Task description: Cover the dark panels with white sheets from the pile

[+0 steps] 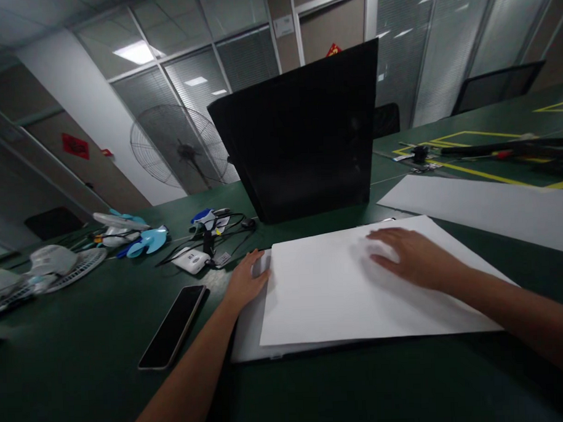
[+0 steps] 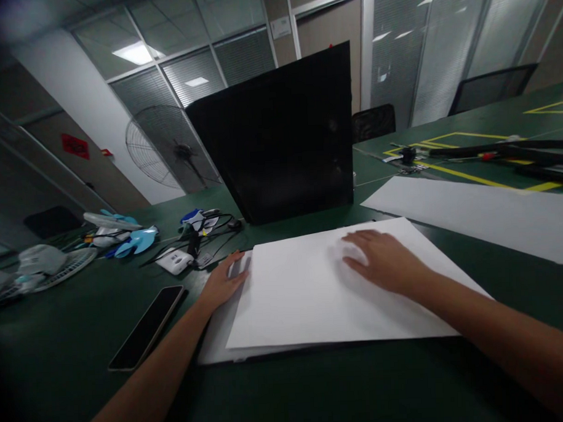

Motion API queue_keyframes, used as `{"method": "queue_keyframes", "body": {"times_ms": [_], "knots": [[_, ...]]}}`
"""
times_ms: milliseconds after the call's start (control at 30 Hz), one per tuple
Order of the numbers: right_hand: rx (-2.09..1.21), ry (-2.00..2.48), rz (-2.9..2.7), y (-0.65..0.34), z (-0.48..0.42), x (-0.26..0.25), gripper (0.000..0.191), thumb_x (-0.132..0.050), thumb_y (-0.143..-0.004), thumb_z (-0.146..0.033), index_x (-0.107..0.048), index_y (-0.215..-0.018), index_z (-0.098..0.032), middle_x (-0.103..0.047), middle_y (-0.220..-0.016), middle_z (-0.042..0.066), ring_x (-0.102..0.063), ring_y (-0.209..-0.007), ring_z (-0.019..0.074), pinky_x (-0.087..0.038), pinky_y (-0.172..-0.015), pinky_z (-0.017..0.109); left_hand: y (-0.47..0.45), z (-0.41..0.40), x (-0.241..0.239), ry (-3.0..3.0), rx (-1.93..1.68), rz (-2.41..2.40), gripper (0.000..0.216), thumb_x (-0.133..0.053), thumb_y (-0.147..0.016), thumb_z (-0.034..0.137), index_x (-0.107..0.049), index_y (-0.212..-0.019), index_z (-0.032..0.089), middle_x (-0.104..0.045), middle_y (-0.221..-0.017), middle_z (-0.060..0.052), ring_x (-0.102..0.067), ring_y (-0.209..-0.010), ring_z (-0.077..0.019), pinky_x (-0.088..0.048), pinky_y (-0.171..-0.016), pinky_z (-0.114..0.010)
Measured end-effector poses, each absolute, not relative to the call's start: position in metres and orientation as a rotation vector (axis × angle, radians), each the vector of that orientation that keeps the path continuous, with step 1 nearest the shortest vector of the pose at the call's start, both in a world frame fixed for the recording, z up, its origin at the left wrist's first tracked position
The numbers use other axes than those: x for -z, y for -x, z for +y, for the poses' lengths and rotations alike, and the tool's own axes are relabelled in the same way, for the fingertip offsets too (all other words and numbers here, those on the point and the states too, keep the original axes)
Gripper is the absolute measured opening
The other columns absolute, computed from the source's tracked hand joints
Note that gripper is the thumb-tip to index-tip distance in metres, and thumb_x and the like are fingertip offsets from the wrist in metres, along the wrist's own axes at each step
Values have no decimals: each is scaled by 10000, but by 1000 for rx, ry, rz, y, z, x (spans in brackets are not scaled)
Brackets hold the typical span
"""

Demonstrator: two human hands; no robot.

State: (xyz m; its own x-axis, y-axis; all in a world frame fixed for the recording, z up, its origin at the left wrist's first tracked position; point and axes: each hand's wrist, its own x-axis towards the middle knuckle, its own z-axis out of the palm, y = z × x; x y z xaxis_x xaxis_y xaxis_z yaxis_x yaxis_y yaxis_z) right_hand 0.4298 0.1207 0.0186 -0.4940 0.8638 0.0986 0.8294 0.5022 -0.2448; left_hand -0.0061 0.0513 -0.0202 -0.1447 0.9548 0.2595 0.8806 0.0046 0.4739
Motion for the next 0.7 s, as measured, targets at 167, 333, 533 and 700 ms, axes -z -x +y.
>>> {"method": "queue_keyframes", "body": {"times_ms": [167,333,533,700], "knots": [[-75,1958,-2279,-481,167,0,910,-347,-918,-737,-552,-1368,27,-524,-1372,352,-505,-1268,531,-429,-962,728,10,50,18,-1989,-857,2019,676,-601,-750,148,-596,-1420,237,-497,-1580,-71,-433,-1484,-291,-287,-1264,-515],[-111,1823,-2381,-476,162,1,738,-322,-949,-713,-634,-1312,-151,-635,-1313,180,-617,-1156,357,-506,-968,538,12,50,20,-1965,-881,1964,492,-528,-895,266,-652,-1370,251,-483,-1591,-65,-384,-1512,-285,-288,-1250,-523],[-32,1766,-2357,-481,176,0,620,-381,-975,-601,-634,-1347,-175,-629,-1339,155,-612,-1153,310,-499,-959,444,8,51,21,-1973,-854,2060,549,-662,-865,465,-657,-1360,227,-499,-1576,-110,-427,-1485,-309,-320,-1236,-488],[119,1959,-2202,-541,214,0,628,-459,-972,-479,-534,-1441,-69,-499,-1473,236,-432,-1378,372,-355,-1119,507,1,49,13,-1910,-828,2134,563,-705,-843,477,-672,-1332,200,-504,-1566,-142,-483,-1447,-315,-349,-1218,-475]]}}
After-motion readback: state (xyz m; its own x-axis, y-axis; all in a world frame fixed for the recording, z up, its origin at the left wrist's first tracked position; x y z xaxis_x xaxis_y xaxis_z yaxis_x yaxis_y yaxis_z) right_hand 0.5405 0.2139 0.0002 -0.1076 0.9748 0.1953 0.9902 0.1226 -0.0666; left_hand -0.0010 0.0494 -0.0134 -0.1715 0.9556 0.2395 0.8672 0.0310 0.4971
